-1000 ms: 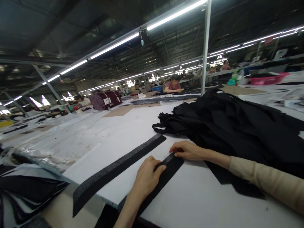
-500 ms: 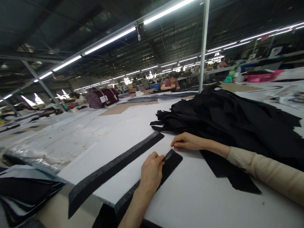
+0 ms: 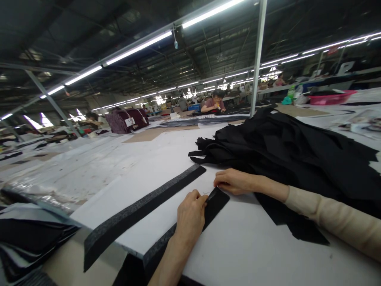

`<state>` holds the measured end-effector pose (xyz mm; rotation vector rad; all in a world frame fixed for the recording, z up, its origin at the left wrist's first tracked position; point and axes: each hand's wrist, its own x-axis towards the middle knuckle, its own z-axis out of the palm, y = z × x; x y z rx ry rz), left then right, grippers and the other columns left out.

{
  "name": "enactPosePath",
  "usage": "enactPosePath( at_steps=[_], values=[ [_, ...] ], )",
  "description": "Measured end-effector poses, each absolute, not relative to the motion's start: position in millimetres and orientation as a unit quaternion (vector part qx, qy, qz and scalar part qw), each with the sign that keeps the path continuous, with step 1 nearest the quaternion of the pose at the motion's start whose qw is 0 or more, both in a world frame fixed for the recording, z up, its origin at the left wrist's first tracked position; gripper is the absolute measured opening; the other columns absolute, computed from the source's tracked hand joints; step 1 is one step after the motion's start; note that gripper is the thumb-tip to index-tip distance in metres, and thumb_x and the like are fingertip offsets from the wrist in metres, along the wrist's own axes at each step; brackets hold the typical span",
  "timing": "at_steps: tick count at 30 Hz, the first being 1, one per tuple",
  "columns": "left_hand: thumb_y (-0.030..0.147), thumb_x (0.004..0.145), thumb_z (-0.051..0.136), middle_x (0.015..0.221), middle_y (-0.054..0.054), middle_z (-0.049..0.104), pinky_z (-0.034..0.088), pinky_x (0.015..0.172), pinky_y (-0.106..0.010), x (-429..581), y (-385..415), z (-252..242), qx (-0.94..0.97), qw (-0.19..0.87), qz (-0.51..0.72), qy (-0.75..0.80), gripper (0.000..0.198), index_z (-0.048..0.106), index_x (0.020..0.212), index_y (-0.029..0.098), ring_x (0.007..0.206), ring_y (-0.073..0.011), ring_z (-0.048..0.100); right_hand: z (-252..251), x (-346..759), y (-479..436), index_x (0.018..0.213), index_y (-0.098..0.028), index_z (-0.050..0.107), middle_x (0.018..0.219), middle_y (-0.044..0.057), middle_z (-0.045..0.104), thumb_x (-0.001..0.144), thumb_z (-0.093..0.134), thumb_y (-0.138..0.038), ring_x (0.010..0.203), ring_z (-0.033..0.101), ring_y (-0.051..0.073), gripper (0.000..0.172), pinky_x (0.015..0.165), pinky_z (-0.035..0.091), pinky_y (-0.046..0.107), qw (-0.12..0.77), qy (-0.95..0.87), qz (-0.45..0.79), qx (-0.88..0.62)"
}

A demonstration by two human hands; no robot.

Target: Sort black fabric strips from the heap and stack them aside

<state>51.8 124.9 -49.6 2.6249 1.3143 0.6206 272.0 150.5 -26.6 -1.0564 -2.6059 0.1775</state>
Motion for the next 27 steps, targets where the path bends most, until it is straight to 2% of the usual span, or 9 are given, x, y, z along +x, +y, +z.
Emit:
enactPosePath(
  at_steps=[8, 12, 17, 22, 27],
  values=[
    [0.014, 0.085, 0.045, 0.086, -0.002, 0.057, 0.042, 0.07, -0.024, 51.5, 124.7, -50.0, 0.869, 0.091, 0.21, 0.439, 0.028, 0.063, 0.103, 0.025, 0.084, -0.0157, 0.054, -30.4, 268.6, 146.1, 0.085, -0.016, 0.058, 0.079, 0.004, 0.057, 0.081, 0.044, -0.011, 0.071, 0.053, 0.014, 0.015, 0.064, 0.04, 0.023, 0.133, -0.914, 0.002, -0.383],
    [0.016, 0.085, 0.046, 0.084, -0.002, 0.056, 0.042, 0.074, -0.025, 47.9, 126.8, -50.1, 0.863, 0.138, 0.234, 0.426, 0.025, 0.064, 0.101, 0.022, 0.083, -0.0157, 0.053, -34.8, 267.6, 145.1, 0.084, -0.015, 0.056, 0.077, 0.004, 0.053, 0.082, 0.043, -0.011, 0.07, 0.049, 0.014, 0.013, 0.063, 0.038, 0.024, 0.122, -0.923, -0.045, -0.362],
    [0.013, 0.083, 0.048, 0.083, -0.002, 0.055, 0.042, 0.074, -0.026, 44.9, 125.9, -49.1, 0.851, 0.167, 0.253, 0.429, 0.026, 0.065, 0.101, 0.021, 0.083, -0.0159, 0.052, -36.0, 267.2, 144.8, 0.081, -0.016, 0.055, 0.076, 0.003, 0.051, 0.085, 0.04, -0.01, 0.073, 0.047, 0.014, 0.016, 0.064, 0.036, 0.023, 0.113, -0.932, -0.054, -0.34],
    [0.01, 0.084, 0.044, 0.081, -0.002, 0.055, 0.042, 0.071, -0.025, 45.0, 122.7, -49.4, 0.867, 0.137, 0.245, 0.411, 0.029, 0.067, 0.095, 0.023, 0.083, -0.0154, 0.051, -34.8, 266.3, 145.9, 0.077, -0.017, 0.055, 0.077, 0.003, 0.053, 0.086, 0.038, -0.009, 0.072, 0.045, 0.014, 0.021, 0.063, 0.035, 0.024, 0.091, -0.94, -0.087, -0.316],
    [0.01, 0.087, 0.037, 0.084, -0.004, 0.054, 0.042, 0.07, -0.026, 44.5, 123.0, -52.9, 0.895, 0.057, 0.211, 0.388, 0.034, 0.067, 0.091, 0.024, 0.082, -0.0159, 0.048, -26.8, 261.3, 138.1, 0.077, -0.016, 0.057, 0.076, 0.004, 0.055, 0.09, 0.035, -0.007, 0.071, 0.044, 0.015, 0.028, 0.061, 0.035, 0.026, 0.05, -0.948, -0.137, -0.284]
  ],
)
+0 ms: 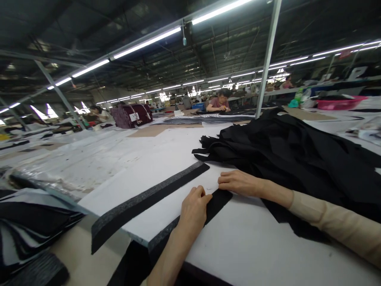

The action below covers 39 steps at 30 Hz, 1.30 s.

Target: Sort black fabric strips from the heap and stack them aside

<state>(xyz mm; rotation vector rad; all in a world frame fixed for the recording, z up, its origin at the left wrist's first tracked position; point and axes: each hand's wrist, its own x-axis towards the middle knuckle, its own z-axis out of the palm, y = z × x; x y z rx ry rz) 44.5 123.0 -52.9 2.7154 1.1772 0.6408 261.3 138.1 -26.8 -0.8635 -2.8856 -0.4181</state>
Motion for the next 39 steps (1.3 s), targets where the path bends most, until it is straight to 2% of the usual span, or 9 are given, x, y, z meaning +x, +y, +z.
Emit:
enactPosePath(
  at_steps=[6, 10, 13, 15, 23, 28, 33, 39],
  values=[
    [0.005, 0.086, 0.036, 0.09, -0.005, 0.053, 0.042, 0.071, -0.026, 44.9, 121.8, -52.3, 0.912, 0.015, 0.169, 0.373, 0.034, 0.064, 0.092, 0.022, 0.086, -0.0168, 0.047, -30.8, 270.7, 132.8, 0.082, -0.017, 0.062, 0.082, 0.007, 0.059, 0.087, 0.042, -0.007, 0.076, 0.049, 0.017, 0.023, 0.068, 0.039, 0.029, 0.06, -0.923, -0.158, -0.345],
    [0.003, 0.083, 0.037, 0.087, -0.004, 0.053, 0.041, 0.068, -0.026, 52.3, 123.1, -45.8, 0.906, 0.012, 0.15, 0.395, 0.034, 0.065, 0.087, 0.021, 0.084, -0.0163, 0.048, -33.9, 273.7, 136.1, 0.092, -0.017, 0.063, 0.095, 0.007, 0.062, 0.081, 0.039, 0.0, 0.088, 0.055, 0.018, 0.031, 0.078, 0.043, 0.03, 0.162, -0.878, -0.099, -0.44],
    [0.003, 0.081, 0.038, 0.087, -0.005, 0.053, 0.041, 0.068, -0.027, 64.7, 126.4, -40.9, 0.907, -0.001, 0.138, 0.398, 0.034, 0.066, 0.088, 0.021, 0.085, -0.0176, 0.048, -29.2, 267.9, 135.4, 0.101, -0.017, 0.062, 0.102, 0.007, 0.062, 0.081, 0.038, -0.002, 0.091, 0.058, 0.017, 0.035, 0.078, 0.046, 0.028, 0.241, -0.861, -0.037, -0.447],
    [0.004, 0.081, 0.038, 0.089, -0.005, 0.054, 0.042, 0.07, -0.028, 74.8, 129.0, -38.2, 0.908, -0.003, 0.136, 0.397, 0.033, 0.066, 0.09, 0.02, 0.087, -0.0186, 0.048, -25.8, 264.2, 133.9, 0.101, -0.017, 0.063, 0.101, 0.007, 0.063, 0.081, 0.038, -0.002, 0.091, 0.06, 0.017, 0.035, 0.078, 0.047, 0.027, 0.257, -0.861, -0.016, -0.439],
    [0.008, 0.084, 0.037, 0.094, -0.007, 0.052, 0.043, 0.073, -0.028, 93.4, 137.9, -40.2, 0.896, 0.023, 0.144, 0.419, 0.033, 0.066, 0.094, 0.02, 0.089, -0.0182, 0.048, -42.6, 268.0, 133.5, 0.104, -0.014, 0.063, 0.099, 0.01, 0.065, 0.077, 0.041, 0.0, 0.089, 0.061, 0.02, 0.038, 0.076, 0.047, 0.027, 0.171, -0.825, -0.017, -0.538],
    [0.01, 0.085, 0.037, 0.089, -0.004, 0.054, 0.041, 0.071, -0.026, 78.7, 139.3, -44.8, 0.892, 0.058, 0.165, 0.418, 0.033, 0.067, 0.093, 0.022, 0.085, -0.0163, 0.051, -50.5, 276.0, 142.0, 0.088, -0.014, 0.065, 0.087, 0.008, 0.066, 0.078, 0.042, -0.005, 0.08, 0.06, 0.019, 0.027, 0.073, 0.046, 0.027, 0.212, -0.817, 0.007, -0.536],
    [0.012, 0.086, 0.04, 0.085, -0.003, 0.056, 0.042, 0.071, -0.025, 57.1, 134.6, -45.7, 0.887, 0.08, 0.177, 0.419, 0.029, 0.066, 0.095, 0.021, 0.083, -0.016, 0.053, -49.4, 281.2, 143.8, 0.083, -0.016, 0.065, 0.081, 0.006, 0.065, 0.078, 0.041, -0.005, 0.076, 0.059, 0.018, 0.028, 0.071, 0.046, 0.027, 0.223, -0.821, 0.034, -0.524],
    [0.008, 0.087, 0.037, 0.095, -0.005, 0.056, 0.043, 0.07, -0.027, 53.0, 128.4, -45.3, 0.91, -0.01, 0.126, 0.394, 0.03, 0.063, 0.097, 0.02, 0.088, -0.0176, 0.052, -49.8, 275.8, 132.7, 0.096, -0.016, 0.065, 0.098, 0.008, 0.063, 0.074, 0.035, 0.002, 0.088, 0.059, 0.019, 0.042, 0.079, 0.046, 0.029, 0.199, -0.842, 0.019, -0.5]
  ],
)
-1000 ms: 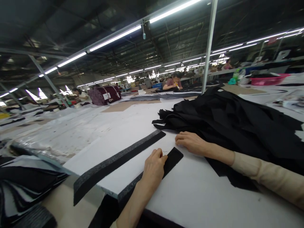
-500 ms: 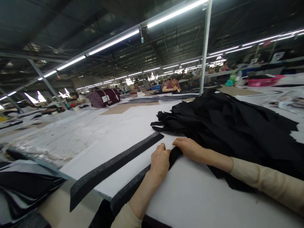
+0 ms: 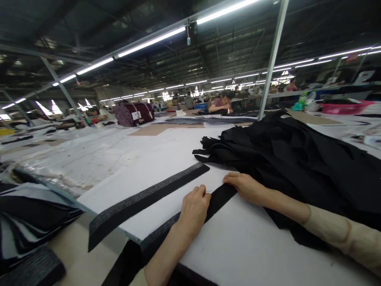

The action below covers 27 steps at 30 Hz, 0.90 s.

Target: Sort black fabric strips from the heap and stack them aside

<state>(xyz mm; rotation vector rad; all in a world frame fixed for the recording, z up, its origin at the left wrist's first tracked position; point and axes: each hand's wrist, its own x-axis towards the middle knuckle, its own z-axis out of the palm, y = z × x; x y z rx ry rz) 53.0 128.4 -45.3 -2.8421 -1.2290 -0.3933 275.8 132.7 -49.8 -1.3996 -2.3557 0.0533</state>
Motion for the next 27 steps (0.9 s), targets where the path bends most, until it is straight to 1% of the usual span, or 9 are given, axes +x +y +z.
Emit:
enactPosePath(
  at_steps=[5, 9, 12, 16, 19, 21, 23, 25, 27],
  values=[
    [0.007, 0.087, 0.037, 0.091, -0.004, 0.055, 0.043, 0.064, -0.027, 37.2, 125.9, -42.4, -0.916, 0.003, -0.112, -0.385, 0.031, 0.062, 0.097, 0.022, 0.083, -0.017, 0.052, -42.3, 268.1, 122.5, 0.106, -0.019, 0.064, 0.104, 0.009, 0.059, 0.07, 0.035, 0.005, 0.094, 0.057, 0.019, 0.052, 0.085, 0.045, 0.03, 0.131, -0.861, 0.008, -0.491],
    [0.009, 0.088, 0.037, 0.089, -0.001, 0.056, 0.043, 0.065, -0.026, 17.6, 122.0, -43.1, -0.916, -0.021, -0.139, -0.375, 0.03, 0.061, 0.099, 0.022, 0.081, -0.0151, 0.053, -33.1, 260.8, 117.2, 0.121, -0.029, 0.056, 0.107, 0.007, 0.055, 0.072, 0.039, 0.003, 0.093, 0.058, 0.018, 0.061, 0.084, 0.045, 0.031, 0.061, -0.865, 0.014, -0.498],
    [0.008, 0.088, 0.036, 0.087, -0.002, 0.056, 0.043, 0.065, -0.026, 11.2, 118.1, -43.0, -0.924, 0.004, -0.133, -0.358, 0.029, 0.061, 0.098, 0.021, 0.081, -0.0157, 0.052, -27.7, 251.3, 113.5, 0.127, -0.036, 0.048, 0.109, 0.007, 0.051, 0.072, 0.04, 0.003, 0.088, 0.059, 0.017, 0.068, 0.082, 0.046, 0.031, 0.014, -0.866, 0.025, -0.498],
    [0.007, 0.088, 0.037, 0.086, -0.003, 0.055, 0.044, 0.065, -0.027, -0.6, 109.6, -40.6, -0.932, 0.035, -0.115, -0.342, 0.029, 0.06, 0.098, 0.019, 0.079, -0.0164, 0.052, -28.3, 234.9, 107.0, 0.132, -0.04, 0.039, 0.109, 0.007, 0.05, 0.073, 0.038, 0.004, 0.081, 0.06, 0.016, 0.073, 0.076, 0.047, 0.029, -0.013, -0.876, 0.022, -0.481],
    [0.007, 0.087, 0.036, 0.085, -0.002, 0.054, 0.043, 0.064, -0.025, -20.1, 99.6, -39.6, -0.923, 0.003, -0.119, -0.366, 0.031, 0.059, 0.102, 0.021, 0.076, -0.0144, 0.052, -35.9, 227.9, 103.6, 0.134, -0.042, 0.034, 0.111, 0.008, 0.051, 0.073, 0.036, 0.006, 0.091, 0.059, 0.019, 0.078, 0.077, 0.048, 0.03, -0.012, -0.885, 0.013, -0.464],
    [0.011, 0.089, 0.036, 0.084, -0.001, 0.054, 0.043, 0.062, -0.023, -30.7, 94.3, -39.7, -0.91, -0.031, -0.129, -0.392, 0.029, 0.059, 0.102, 0.022, 0.072, -0.0129, 0.053, -42.4, 229.5, 105.7, 0.135, -0.043, 0.032, 0.119, 0.009, 0.048, 0.073, 0.035, 0.007, 0.106, 0.053, 0.024, 0.08, 0.083, 0.047, 0.034, -0.007, -0.884, 0.007, -0.467],
    [0.013, 0.09, 0.036, 0.083, -0.001, 0.054, 0.042, 0.061, -0.022, -31.9, 93.6, -40.1, -0.901, -0.041, -0.13, -0.411, 0.028, 0.06, 0.101, 0.022, 0.07, -0.0124, 0.054, -47.2, 235.9, 113.6, 0.135, -0.044, 0.03, 0.13, 0.008, 0.04, 0.072, 0.034, 0.009, 0.119, 0.043, 0.026, 0.082, 0.09, 0.044, 0.038, -0.01, -0.886, 0.004, -0.464],
    [0.009, 0.088, 0.035, 0.085, -0.001, 0.054, 0.043, 0.061, -0.023, -21.8, 98.8, -40.0, -0.899, -0.02, -0.117, -0.421, 0.029, 0.06, 0.098, 0.022, 0.071, -0.013, 0.055, -47.8, 244.4, 126.5, 0.136, -0.043, 0.028, 0.138, 0.005, 0.034, 0.069, 0.033, 0.011, 0.127, 0.034, 0.026, 0.086, 0.096, 0.039, 0.042, -0.014, -0.893, -0.015, -0.45],
    [0.004, 0.083, 0.035, 0.088, -0.003, 0.054, 0.043, 0.06, -0.024, -4.5, 108.2, -38.7, -0.9, 0.012, -0.096, -0.425, 0.03, 0.06, 0.093, 0.019, 0.073, -0.0149, 0.056, -43.7, 251.3, 141.2, 0.134, -0.043, 0.032, 0.14, 0.003, 0.032, 0.066, 0.034, 0.011, 0.131, 0.025, 0.028, 0.087, 0.101, 0.03, 0.05, -0.015, -0.895, -0.067, -0.44]
  ],
)
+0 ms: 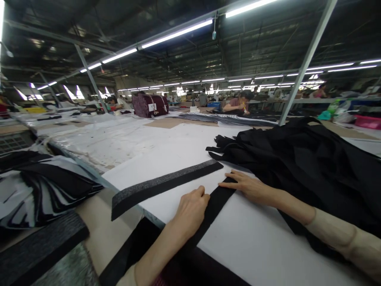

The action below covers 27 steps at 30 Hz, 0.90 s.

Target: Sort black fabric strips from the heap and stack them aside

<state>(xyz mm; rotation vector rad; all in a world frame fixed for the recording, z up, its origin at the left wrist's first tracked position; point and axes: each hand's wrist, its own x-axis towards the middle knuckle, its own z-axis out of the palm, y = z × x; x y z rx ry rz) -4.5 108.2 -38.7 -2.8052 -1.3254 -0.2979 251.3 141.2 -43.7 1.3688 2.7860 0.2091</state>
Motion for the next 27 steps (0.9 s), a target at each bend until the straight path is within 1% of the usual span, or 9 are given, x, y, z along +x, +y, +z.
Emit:
enactPosePath(
  at_steps=[3, 6, 10, 15, 18, 21, 23, 25, 27],
  values=[
    [0.0, 0.079, 0.036, 0.091, -0.006, 0.054, 0.045, 0.06, -0.028, 18.9, 121.6, -35.7, -0.902, 0.044, -0.072, -0.424, 0.028, 0.058, 0.087, 0.015, 0.077, -0.0183, 0.058, -34.0, 254.5, 159.1, 0.125, -0.038, 0.049, 0.14, 0.003, 0.035, 0.064, 0.039, 0.01, 0.133, 0.018, 0.032, 0.078, 0.102, 0.019, 0.059, 0.001, 0.892, 0.156, 0.425],
    [0.0, 0.079, 0.036, 0.092, -0.007, 0.053, 0.047, 0.061, -0.029, 26.8, 126.6, -35.5, -0.906, 0.058, -0.075, -0.414, 0.027, 0.057, 0.087, 0.014, 0.08, -0.0197, 0.058, -29.2, 252.7, 169.3, 0.122, -0.03, 0.055, 0.128, 0.008, 0.047, 0.066, 0.038, 0.008, 0.121, 0.039, 0.025, 0.07, 0.097, 0.034, 0.045, -0.002, 0.898, 0.133, 0.42],
    [0.004, 0.084, 0.035, 0.093, -0.007, 0.054, 0.047, 0.062, -0.03, 25.5, 125.1, -38.3, -0.91, 0.068, -0.074, -0.402, 0.025, 0.057, 0.089, 0.014, 0.081, -0.0197, 0.058, -28.0, 248.7, 172.0, 0.124, -0.027, 0.053, 0.109, 0.006, 0.054, 0.066, 0.035, 0.008, 0.098, 0.053, 0.016, 0.07, 0.085, 0.044, 0.026, 0.01, 0.91, 0.023, 0.414],
    [0.003, 0.084, 0.036, 0.096, -0.009, 0.055, 0.047, 0.066, -0.03, 23.4, 121.2, -35.6, -0.921, 0.075, -0.066, -0.377, 0.026, 0.058, 0.094, 0.011, 0.082, -0.0202, 0.057, -19.9, 231.0, 154.1, 0.135, -0.033, 0.038, 0.096, 0.008, 0.051, 0.072, 0.036, 0.006, 0.078, 0.054, 0.016, 0.074, 0.071, 0.046, 0.027, 0.089, 0.912, 0.027, 0.399],
    [0.01, 0.087, 0.038, 0.092, -0.006, 0.056, 0.045, 0.065, -0.027, 7.1, 109.5, -34.5, -0.901, 0.011, -0.1, -0.422, 0.023, 0.058, 0.098, 0.015, 0.08, -0.0178, 0.057, -16.3, 221.4, 143.4, 0.139, -0.034, 0.029, 0.095, 0.009, 0.049, 0.072, 0.037, 0.006, 0.07, 0.053, 0.014, 0.078, 0.064, 0.044, 0.023, 0.105, 0.913, 0.033, 0.394],
    [0.017, 0.089, 0.04, 0.086, -0.002, 0.055, 0.044, 0.064, -0.024, -16.2, 90.1, -38.1, -0.858, -0.086, -0.152, -0.482, 0.022, 0.061, 0.095, 0.021, 0.075, -0.0144, 0.057, -15.4, 218.3, 139.8, 0.138, -0.035, 0.029, 0.094, 0.009, 0.05, 0.073, 0.036, 0.005, 0.071, 0.054, 0.014, 0.077, 0.066, 0.045, 0.025, 0.1, 0.914, 0.032, 0.392],
    [0.016, 0.089, 0.039, 0.083, -0.001, 0.055, 0.043, 0.066, -0.024, -26.8, 77.2, -42.7, -0.843, -0.104, -0.174, -0.498, 0.024, 0.062, 0.094, 0.023, 0.074, -0.0136, 0.056, -15.1, 217.4, 139.1, 0.135, -0.038, 0.035, 0.098, 0.01, 0.053, 0.073, 0.037, 0.004, 0.084, 0.057, 0.02, 0.075, 0.077, 0.046, 0.038, 0.098, 0.909, 0.058, 0.4],
    [0.014, 0.089, 0.038, 0.083, -0.002, 0.055, 0.043, 0.066, -0.025, -30.3, 67.6, -47.8, -0.842, -0.071, -0.183, -0.502, 0.026, 0.062, 0.094, 0.022, 0.073, -0.0142, 0.054, -14.7, 216.0, 138.5, 0.129, -0.037, 0.045, 0.113, 0.012, 0.053, 0.068, 0.039, 0.006, 0.109, 0.049, 0.029, 0.074, 0.091, 0.036, 0.052, 0.082, 0.909, 0.087, 0.399],
    [0.01, 0.088, 0.037, 0.083, -0.003, 0.055, 0.043, 0.067, -0.028, -28.9, 62.0, -51.8, -0.855, -0.007, -0.173, -0.488, 0.028, 0.062, 0.094, 0.02, 0.073, -0.0156, 0.053, -14.1, 214.6, 137.6, 0.128, -0.031, 0.048, 0.13, 0.01, 0.045, 0.065, 0.039, 0.007, 0.124, 0.036, 0.029, 0.074, 0.099, 0.03, 0.049, 0.066, 0.918, 0.069, 0.386]
  ],
)
